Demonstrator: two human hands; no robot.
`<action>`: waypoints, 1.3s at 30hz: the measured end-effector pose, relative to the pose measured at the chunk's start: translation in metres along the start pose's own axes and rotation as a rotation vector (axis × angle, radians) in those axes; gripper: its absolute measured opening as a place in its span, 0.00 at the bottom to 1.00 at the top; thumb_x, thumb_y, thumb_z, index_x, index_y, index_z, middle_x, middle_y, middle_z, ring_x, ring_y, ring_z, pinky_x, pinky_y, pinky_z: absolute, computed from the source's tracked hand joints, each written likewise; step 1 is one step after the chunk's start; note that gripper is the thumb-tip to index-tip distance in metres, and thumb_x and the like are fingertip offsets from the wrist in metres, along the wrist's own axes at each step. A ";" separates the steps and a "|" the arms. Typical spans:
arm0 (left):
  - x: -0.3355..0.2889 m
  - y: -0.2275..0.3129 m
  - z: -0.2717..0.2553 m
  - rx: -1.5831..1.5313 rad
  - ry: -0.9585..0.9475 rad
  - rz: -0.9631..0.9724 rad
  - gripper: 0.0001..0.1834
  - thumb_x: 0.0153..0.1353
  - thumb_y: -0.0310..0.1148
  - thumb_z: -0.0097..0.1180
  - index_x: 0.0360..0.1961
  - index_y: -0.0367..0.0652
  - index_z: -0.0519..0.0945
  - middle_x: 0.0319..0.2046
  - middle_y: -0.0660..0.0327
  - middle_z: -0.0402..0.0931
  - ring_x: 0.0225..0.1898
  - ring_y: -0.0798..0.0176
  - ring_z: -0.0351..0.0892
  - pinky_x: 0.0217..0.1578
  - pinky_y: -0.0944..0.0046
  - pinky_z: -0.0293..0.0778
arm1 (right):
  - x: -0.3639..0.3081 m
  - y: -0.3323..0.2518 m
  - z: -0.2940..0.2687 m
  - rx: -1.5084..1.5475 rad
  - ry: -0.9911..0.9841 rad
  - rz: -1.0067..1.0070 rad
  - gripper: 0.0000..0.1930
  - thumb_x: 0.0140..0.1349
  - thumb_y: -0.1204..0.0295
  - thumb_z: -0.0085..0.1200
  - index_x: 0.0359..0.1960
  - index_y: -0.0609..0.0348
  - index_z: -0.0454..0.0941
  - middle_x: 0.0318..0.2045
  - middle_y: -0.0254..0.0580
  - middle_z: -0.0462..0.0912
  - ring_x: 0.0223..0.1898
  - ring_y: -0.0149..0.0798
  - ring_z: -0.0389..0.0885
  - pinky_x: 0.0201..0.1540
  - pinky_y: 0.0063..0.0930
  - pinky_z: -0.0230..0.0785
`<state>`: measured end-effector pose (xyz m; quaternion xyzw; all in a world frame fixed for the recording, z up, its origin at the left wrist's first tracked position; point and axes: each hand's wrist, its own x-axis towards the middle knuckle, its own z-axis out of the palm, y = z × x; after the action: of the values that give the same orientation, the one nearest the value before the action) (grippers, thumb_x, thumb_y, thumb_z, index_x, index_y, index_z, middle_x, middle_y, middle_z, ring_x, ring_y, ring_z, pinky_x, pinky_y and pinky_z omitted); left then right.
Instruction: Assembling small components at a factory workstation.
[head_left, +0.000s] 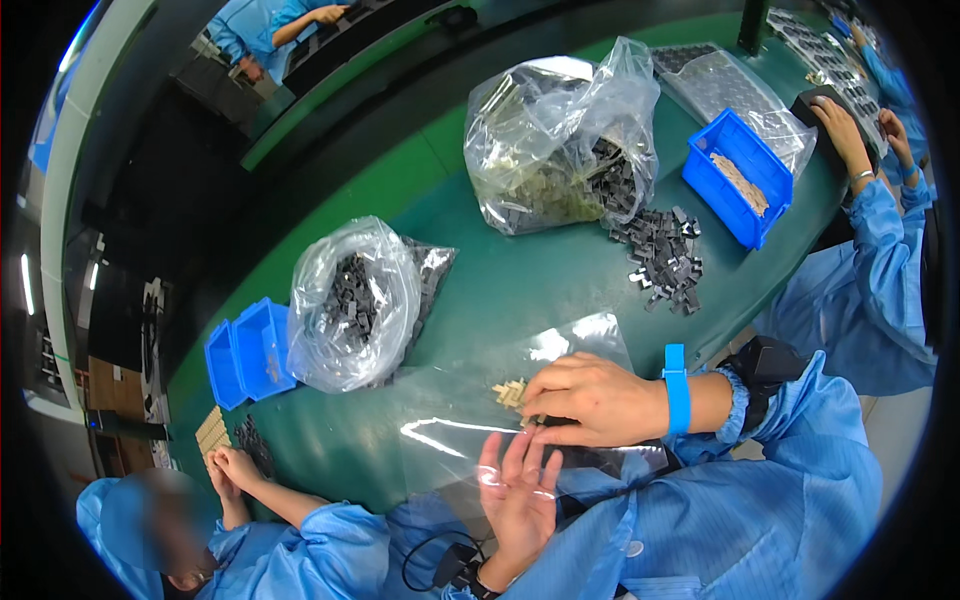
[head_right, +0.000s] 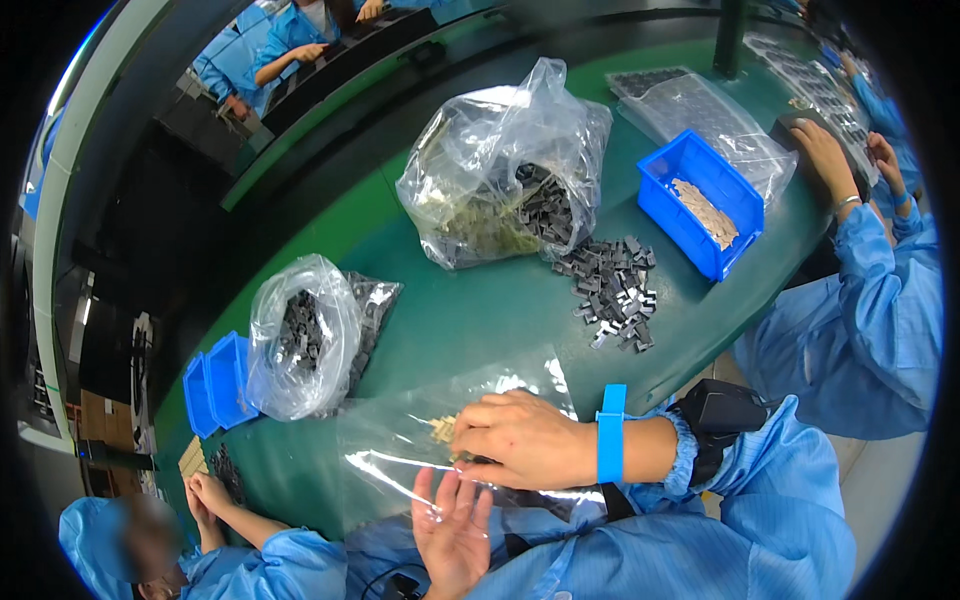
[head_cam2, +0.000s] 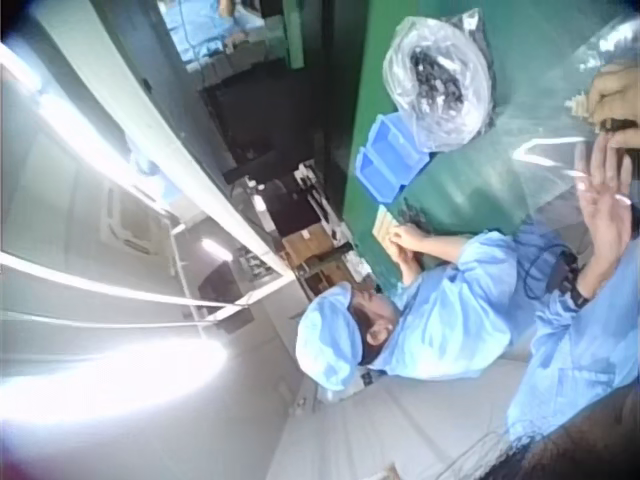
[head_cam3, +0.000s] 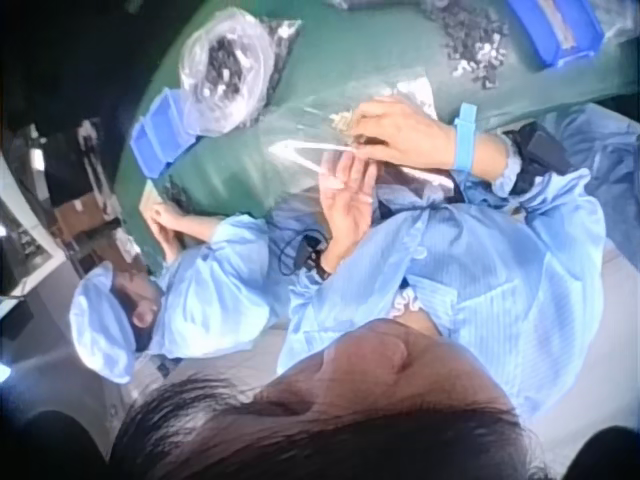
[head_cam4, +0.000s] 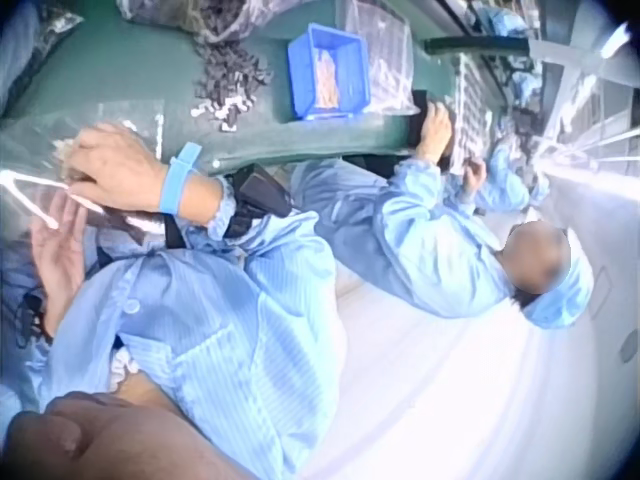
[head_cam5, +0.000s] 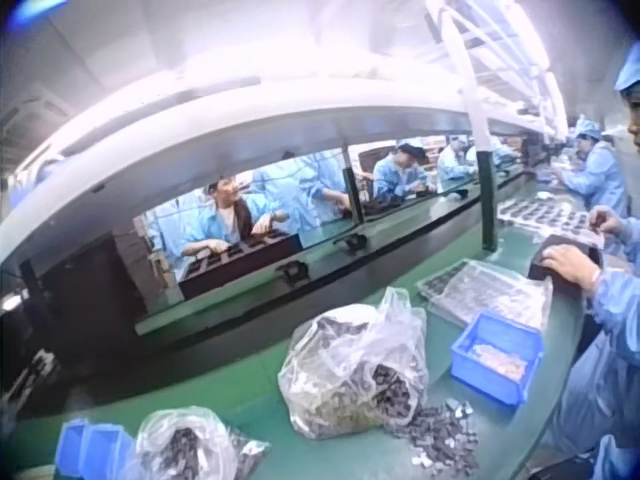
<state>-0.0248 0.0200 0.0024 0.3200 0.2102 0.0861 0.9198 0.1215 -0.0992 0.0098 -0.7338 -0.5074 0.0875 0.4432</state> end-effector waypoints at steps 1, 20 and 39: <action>0.001 -0.003 -0.001 -0.017 -0.053 0.007 0.29 0.57 0.18 0.45 0.59 0.46 0.53 0.55 0.51 0.62 0.59 0.52 0.60 0.55 0.51 0.64 | -0.003 0.001 0.001 0.014 0.016 -0.004 0.13 0.54 0.61 0.53 0.32 0.58 0.76 0.33 0.37 0.74 0.37 0.42 0.73 0.39 0.34 0.66; 0.004 -0.012 -0.013 -0.060 0.016 -0.021 0.34 0.53 0.18 0.47 0.61 0.44 0.49 0.61 0.48 0.53 0.63 0.48 0.52 0.60 0.49 0.54 | 0.004 -0.004 0.006 -0.265 0.054 0.046 0.06 0.52 0.71 0.51 0.28 0.59 0.71 0.23 0.40 0.74 0.26 0.44 0.76 0.29 0.36 0.68; 0.007 -0.002 0.001 -0.369 0.172 -0.248 0.22 0.64 0.29 0.39 0.60 0.49 0.56 0.59 0.54 0.57 0.62 0.52 0.54 0.61 0.51 0.54 | -0.008 0.017 -0.013 -0.337 0.042 -0.058 0.05 0.47 0.72 0.48 0.25 0.60 0.68 0.23 0.40 0.74 0.28 0.43 0.75 0.36 0.35 0.66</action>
<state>-0.0180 0.0200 -0.0007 0.1098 0.3063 0.0365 0.9449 0.1365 -0.1146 0.0022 -0.7844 -0.5265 -0.0274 0.3267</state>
